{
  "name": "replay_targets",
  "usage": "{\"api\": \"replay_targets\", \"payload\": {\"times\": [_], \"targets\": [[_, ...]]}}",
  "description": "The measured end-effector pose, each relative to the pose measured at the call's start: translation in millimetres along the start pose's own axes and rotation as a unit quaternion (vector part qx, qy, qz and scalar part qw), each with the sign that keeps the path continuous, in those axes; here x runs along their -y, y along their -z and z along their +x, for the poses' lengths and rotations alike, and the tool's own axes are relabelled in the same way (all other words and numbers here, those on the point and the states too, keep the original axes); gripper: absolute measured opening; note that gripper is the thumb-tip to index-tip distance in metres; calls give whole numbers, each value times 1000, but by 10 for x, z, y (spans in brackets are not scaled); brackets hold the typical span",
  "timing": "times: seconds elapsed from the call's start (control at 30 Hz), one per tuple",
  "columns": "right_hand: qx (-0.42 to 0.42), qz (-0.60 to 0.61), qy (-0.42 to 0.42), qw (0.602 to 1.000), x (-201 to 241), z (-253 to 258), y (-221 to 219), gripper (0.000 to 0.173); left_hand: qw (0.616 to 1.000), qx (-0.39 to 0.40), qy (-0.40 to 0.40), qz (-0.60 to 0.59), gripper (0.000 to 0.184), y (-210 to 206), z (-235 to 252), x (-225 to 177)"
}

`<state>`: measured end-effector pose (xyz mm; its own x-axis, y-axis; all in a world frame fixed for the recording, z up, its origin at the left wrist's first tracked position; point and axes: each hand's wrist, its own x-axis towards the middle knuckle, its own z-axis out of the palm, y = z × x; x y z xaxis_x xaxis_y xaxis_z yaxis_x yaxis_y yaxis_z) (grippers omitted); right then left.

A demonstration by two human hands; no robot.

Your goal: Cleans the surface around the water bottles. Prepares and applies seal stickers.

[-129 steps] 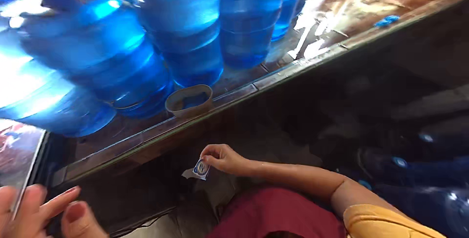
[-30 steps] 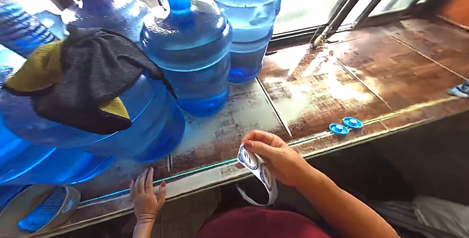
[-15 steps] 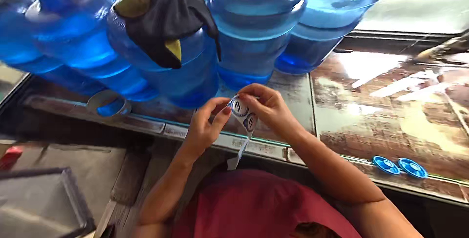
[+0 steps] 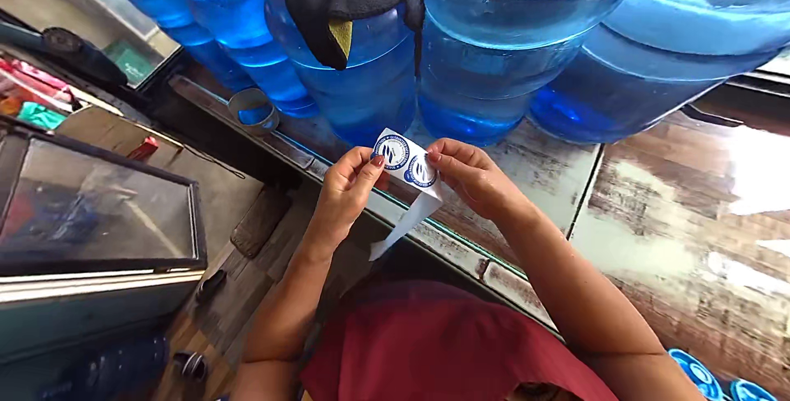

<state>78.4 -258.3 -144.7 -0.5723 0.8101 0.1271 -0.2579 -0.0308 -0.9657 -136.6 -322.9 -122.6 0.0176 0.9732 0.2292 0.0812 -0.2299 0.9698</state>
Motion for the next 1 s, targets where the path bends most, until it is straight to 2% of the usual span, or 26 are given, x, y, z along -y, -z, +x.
{"api": "replay_targets", "payload": {"times": [0.07, 0.17, 0.2, 0.3, 0.43, 0.5, 0.57, 0.63, 0.7, 0.77, 0.83, 0.87, 0.93, 1.0], "targets": [[24, -18, 0, 1000, 62, -4, 27, 21, 998, 26, 46, 30, 20, 49, -79, -38], [73, -57, 9, 996, 90, 43, 58, 21, 993, 55, 58, 88, 52, 151, -131, -142], [89, -65, 15, 994, 83, 64, 59, 20, 991, 68, 45, 102, 56, 175, -135, -192], [126, -102, 24, 986, 91, 126, 52, 17, 985, 115, 2, 126, 55, 227, -85, -334], [148, -155, 22, 976, 168, 172, 17, 17, 980, 110, -17, 166, 64, 344, -38, -523], [162, -167, 40, 972, 189, 208, -13, 16, 966, 110, -17, 233, 57, 371, -29, -569], [175, -172, 55, 968, 209, 254, -66, 16, 948, 147, -7, 282, 47, 390, -10, -544], [186, -176, 57, 965, 236, 306, -126, 16, 951, 202, 29, 233, 28, 444, 19, -471], [188, -179, 53, 964, 237, 361, -179, 15, 956, 253, 84, 121, 16, 530, 54, -377], [158, -188, 71, 967, 195, 389, -247, 13, 963, 235, 131, 17, 11, 585, 13, -340], [65, -254, 146, 954, 151, 336, -368, 19, 976, 175, 128, -29, 14, 616, -56, -305], [19, -302, 202, 932, 124, 332, -418, 28, 983, 140, 113, -27, 14, 623, -87, -289], [-49, -382, 318, 866, 67, 356, -495, 32, 994, 78, 77, -6, 14, 636, -149, -267], [-52, -415, 358, 835, 32, 325, -571, 32, 998, 36, 45, 7, 14, 651, -196, -256]]}}
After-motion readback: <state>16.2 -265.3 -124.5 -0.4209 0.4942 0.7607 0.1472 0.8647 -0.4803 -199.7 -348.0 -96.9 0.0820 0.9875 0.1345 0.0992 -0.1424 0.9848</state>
